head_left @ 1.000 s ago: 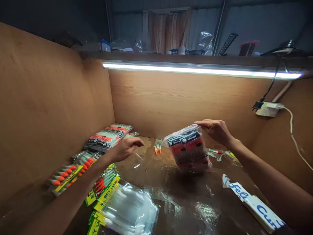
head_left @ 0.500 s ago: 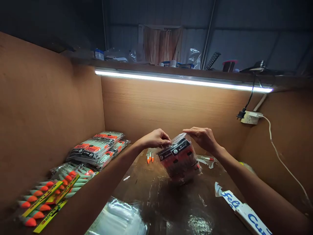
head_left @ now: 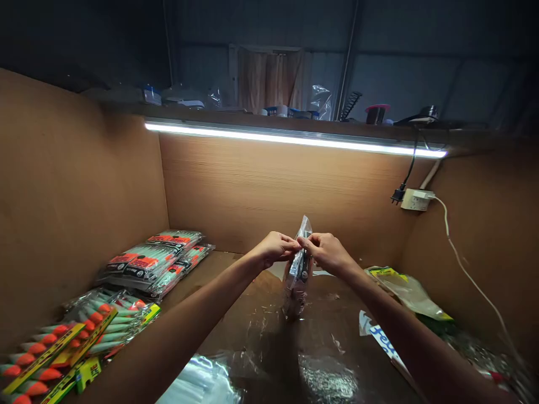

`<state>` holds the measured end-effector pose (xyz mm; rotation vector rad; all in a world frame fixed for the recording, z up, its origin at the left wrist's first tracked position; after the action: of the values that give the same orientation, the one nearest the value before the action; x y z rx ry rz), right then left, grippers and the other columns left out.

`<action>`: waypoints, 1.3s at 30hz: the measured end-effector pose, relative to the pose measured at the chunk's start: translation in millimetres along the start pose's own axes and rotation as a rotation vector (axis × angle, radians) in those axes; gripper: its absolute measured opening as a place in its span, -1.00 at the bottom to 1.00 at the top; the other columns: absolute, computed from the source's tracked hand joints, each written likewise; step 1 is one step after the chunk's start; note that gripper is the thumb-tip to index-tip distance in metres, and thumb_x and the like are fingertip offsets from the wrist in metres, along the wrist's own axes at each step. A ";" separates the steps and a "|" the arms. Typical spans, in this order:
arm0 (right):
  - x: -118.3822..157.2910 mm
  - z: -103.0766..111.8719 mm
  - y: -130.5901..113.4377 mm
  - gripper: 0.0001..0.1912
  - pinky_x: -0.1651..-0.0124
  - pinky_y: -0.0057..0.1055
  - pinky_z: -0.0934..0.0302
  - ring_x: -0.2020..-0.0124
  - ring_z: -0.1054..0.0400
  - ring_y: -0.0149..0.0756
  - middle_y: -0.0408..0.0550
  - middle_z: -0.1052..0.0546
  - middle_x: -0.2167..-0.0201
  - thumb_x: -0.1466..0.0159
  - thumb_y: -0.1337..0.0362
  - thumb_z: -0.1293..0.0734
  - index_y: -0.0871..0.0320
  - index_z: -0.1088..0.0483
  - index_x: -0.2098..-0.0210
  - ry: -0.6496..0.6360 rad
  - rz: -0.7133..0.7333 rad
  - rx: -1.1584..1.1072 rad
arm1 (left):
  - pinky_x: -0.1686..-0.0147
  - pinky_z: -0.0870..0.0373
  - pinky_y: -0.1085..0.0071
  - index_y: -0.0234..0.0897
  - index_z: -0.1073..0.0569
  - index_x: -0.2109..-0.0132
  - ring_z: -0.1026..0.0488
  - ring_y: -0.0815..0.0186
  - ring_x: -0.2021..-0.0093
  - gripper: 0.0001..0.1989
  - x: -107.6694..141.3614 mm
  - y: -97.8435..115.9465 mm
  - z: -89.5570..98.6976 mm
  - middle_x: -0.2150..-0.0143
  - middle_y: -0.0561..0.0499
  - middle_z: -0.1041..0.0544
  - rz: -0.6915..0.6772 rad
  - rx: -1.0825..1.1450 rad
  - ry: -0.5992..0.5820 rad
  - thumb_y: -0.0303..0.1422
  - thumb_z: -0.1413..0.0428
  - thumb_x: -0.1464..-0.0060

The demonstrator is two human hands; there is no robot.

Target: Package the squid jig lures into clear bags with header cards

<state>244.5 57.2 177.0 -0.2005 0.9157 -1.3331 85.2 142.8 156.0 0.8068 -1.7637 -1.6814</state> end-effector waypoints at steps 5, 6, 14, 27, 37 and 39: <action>1.7 -1.7 2.5 -0.48 0.56 -0.52 -0.03 0.61 -0.20 -0.45 -0.17 -0.43 0.60 -0.10 -0.16 -0.41 0.23 -0.53 0.33 -0.239 -0.153 -0.236 | 0.54 -0.26 0.56 -0.45 -0.58 0.39 -0.26 0.56 0.62 -0.49 -2.3 -2.3 -10.9 0.60 0.09 -0.43 -0.006 -0.002 0.025 -0.10 -0.47 0.41; 1.3 -1.2 1.4 -0.49 0.53 -0.52 -0.05 0.57 -0.22 -0.45 -0.15 -0.46 0.56 -0.07 -0.13 -0.44 0.24 -0.54 0.32 -0.270 -0.117 -0.268 | 0.54 -0.26 0.56 -0.45 -0.58 0.38 -0.27 0.55 0.61 -0.47 -2.2 -2.3 -12.1 0.59 0.07 -0.43 0.001 -0.004 0.019 -0.08 -0.46 0.41; 1.1 -0.1 5.6 -0.71 0.64 -0.53 0.17 0.70 0.02 -0.56 -0.25 -0.31 0.72 -0.02 0.11 -0.46 0.25 -0.52 0.44 -0.252 -0.253 -0.399 | 0.56 -0.20 0.56 -0.42 -0.50 0.38 -0.30 0.52 0.58 -0.44 -0.6 -3.8 -10.4 0.55 0.06 -0.44 -0.130 -0.146 -0.042 0.07 -0.34 0.23; 0.8 8.1 30.3 -0.71 0.67 -0.54 0.31 0.74 0.10 -0.63 -0.14 -0.48 0.61 0.04 0.14 -0.48 0.26 -0.50 0.45 -0.090 -0.312 -0.690 | 0.61 -0.18 0.55 -0.27 -0.32 0.44 -0.34 0.44 0.62 -0.80 6.9 11.9 16.1 0.59 0.12 -0.36 -0.309 -0.434 0.080 -0.25 0.02 -0.04; 17.1 50.4 39.1 -0.78 0.71 -0.54 0.28 0.74 0.05 -0.60 -0.09 -0.48 0.61 0.00 0.20 -0.45 0.26 -0.50 0.47 0.057 -0.311 -0.674 | 0.61 -0.14 0.56 -0.26 -0.26 0.56 -0.26 0.47 0.65 -0.77 2.5 17.8 65.3 0.64 0.13 -0.30 -0.280 -0.558 0.236 -0.28 0.00 0.02; 20.0 43.1 39.5 -0.81 0.71 -0.55 0.24 0.74 0.03 -0.59 -0.11 -0.45 0.63 -0.01 0.22 -0.43 0.25 -0.49 0.51 0.088 -0.329 -0.716 | 0.57 -0.21 0.53 -0.27 -0.26 0.57 -0.28 0.44 0.63 -0.76 -0.5 13.9 66.1 0.63 0.12 -0.31 -0.280 -0.600 0.240 -0.29 -0.03 0.01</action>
<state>301.8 34.6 171.9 -0.8790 1.4580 -1.2646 35.3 186.9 166.6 0.9440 -0.9328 -2.0419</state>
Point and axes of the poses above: each hand's wrist, its own x-axis away from the middle knuckle, its own z-axis out of the back of the hand, y = z × x, the point moved 2 cm from there along -x, towards the middle knuckle
